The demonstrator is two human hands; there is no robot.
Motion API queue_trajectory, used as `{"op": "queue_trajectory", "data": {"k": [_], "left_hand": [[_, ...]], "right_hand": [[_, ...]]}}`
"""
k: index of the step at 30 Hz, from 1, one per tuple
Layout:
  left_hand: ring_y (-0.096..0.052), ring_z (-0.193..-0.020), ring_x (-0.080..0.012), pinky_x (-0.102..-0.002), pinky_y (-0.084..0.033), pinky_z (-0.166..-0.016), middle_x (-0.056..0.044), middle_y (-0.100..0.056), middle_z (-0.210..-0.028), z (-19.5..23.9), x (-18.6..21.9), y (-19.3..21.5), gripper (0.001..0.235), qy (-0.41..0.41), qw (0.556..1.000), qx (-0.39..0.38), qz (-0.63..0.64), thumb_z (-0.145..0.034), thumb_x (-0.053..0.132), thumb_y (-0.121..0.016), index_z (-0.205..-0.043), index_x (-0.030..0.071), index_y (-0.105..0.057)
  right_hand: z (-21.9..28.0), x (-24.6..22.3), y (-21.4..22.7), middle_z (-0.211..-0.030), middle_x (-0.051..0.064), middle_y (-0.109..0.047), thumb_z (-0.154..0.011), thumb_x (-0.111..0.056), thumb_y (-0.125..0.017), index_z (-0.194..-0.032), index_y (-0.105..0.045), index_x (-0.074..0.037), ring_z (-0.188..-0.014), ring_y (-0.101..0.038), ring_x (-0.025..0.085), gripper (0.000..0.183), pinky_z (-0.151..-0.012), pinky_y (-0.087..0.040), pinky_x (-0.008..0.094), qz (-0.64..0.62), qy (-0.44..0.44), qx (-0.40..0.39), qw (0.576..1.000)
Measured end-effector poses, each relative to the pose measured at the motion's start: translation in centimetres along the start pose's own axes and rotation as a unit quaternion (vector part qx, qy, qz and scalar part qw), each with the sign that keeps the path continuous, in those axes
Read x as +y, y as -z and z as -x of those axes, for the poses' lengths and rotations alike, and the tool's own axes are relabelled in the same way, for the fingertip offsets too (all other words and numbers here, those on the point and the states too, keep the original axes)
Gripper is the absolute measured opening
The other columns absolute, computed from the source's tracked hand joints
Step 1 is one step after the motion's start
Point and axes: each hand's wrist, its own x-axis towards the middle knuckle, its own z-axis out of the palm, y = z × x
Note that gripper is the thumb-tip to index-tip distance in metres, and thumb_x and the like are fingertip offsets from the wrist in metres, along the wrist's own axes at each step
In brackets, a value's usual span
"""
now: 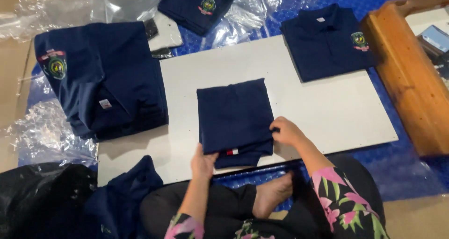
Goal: Folding navy blue polo shirts using a white board as a template while sitting on the floor.
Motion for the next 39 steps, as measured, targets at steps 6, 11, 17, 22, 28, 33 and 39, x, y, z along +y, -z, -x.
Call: {"op": "queue_trajectory", "data": {"k": [6,11,17,22,28,33,39], "left_hand": [[-0.069,-0.104,-0.0384,-0.057,-0.059,-0.092,-0.02,-0.064,-0.119,-0.1,4.7,-0.4,0.048,0.025,0.956,0.08,-0.282,-0.099,0.034,-0.069,-0.126,-0.004,-0.059],[-0.065,-0.109,-0.0505,-0.065,-0.062,-0.076,-0.031,-0.054,-0.128,0.4,6.3,-3.1,0.048,-0.042,0.921,0.077,-0.381,-0.094,0.018,-0.077,-0.131,-0.007,-0.059],[-0.068,-0.103,-0.0465,-0.065,-0.061,-0.076,-0.028,-0.062,-0.117,4.6,8.5,-1.8,0.037,-0.075,0.942,0.04,-0.326,-0.097,0.016,-0.072,-0.127,-0.003,-0.063],[-0.07,-0.097,-0.0503,-0.06,-0.064,-0.07,-0.03,-0.063,-0.115,3.5,6.8,1.3,0.042,-0.035,0.881,0.051,-0.469,-0.096,0.02,-0.071,-0.129,-0.005,-0.063],[-0.066,-0.058,-0.0242,-0.03,-0.057,-0.048,-0.012,-0.064,-0.072,3.3,6.6,2.8,0.023,-0.06,0.914,-0.026,-0.4,-0.088,0.016,-0.074,-0.105,0.001,-0.07],[-0.073,-0.072,-0.0304,-0.041,-0.064,-0.055,-0.018,-0.073,-0.09,4.0,6.2,2.2,0.04,-0.039,0.832,0.045,-0.551,-0.088,0.031,-0.077,-0.115,0.003,-0.075],[-0.072,-0.1,-0.0319,-0.044,-0.059,-0.081,-0.016,-0.076,-0.105,6.6,6.3,0.0,0.044,-0.122,0.758,0.068,-0.637,-0.095,0.046,-0.069,-0.117,0.009,-0.079]], "right_hand": [[1.7,-5.4,2.9,-0.1,0.016,-0.074,-0.081,-0.041,-0.081,-0.121,-0.07,-0.007,-0.071,-0.075,0.023,0.054,-0.051,-0.063,0.031,-0.247,-0.318,0.028,0.915],[1.2,-2.6,0.9,-0.057,0.014,-0.068,-0.077,-0.03,-0.084,-0.094,-0.078,-0.005,-0.045,-0.069,0.025,0.031,-0.036,-0.056,0.032,-0.287,-0.326,0.014,0.901],[6.2,-5.2,1.6,-0.068,0.004,-0.054,-0.081,-0.022,-0.083,-0.084,-0.063,-0.011,-0.056,-0.067,0.018,0.023,-0.045,-0.054,0.023,-0.478,-0.352,-0.038,0.804],[7.6,-3.8,-1.8,-0.072,0.015,-0.062,-0.081,-0.017,-0.084,-0.099,-0.069,0.003,-0.051,-0.068,0.022,0.031,-0.043,-0.055,0.028,-0.424,-0.323,-0.039,0.845],[6.6,-0.9,-2.3,-0.065,0.008,-0.051,-0.073,-0.023,-0.079,-0.082,-0.068,-0.009,-0.052,-0.06,0.02,0.02,-0.044,-0.049,0.028,-0.427,-0.333,-0.031,0.84],[7.2,-1.5,-2.3,-0.07,0.012,-0.064,-0.073,-0.024,-0.081,-0.082,-0.073,-0.007,-0.05,-0.067,0.022,0.02,-0.047,-0.052,0.033,-0.333,-0.317,-0.026,0.888],[7.8,-4.2,-0.1,-0.075,0.015,-0.069,-0.08,-0.04,-0.081,-0.086,-0.075,-0.003,-0.066,-0.068,0.027,0.037,-0.059,-0.05,0.035,-0.307,-0.285,0.002,0.908]]}}
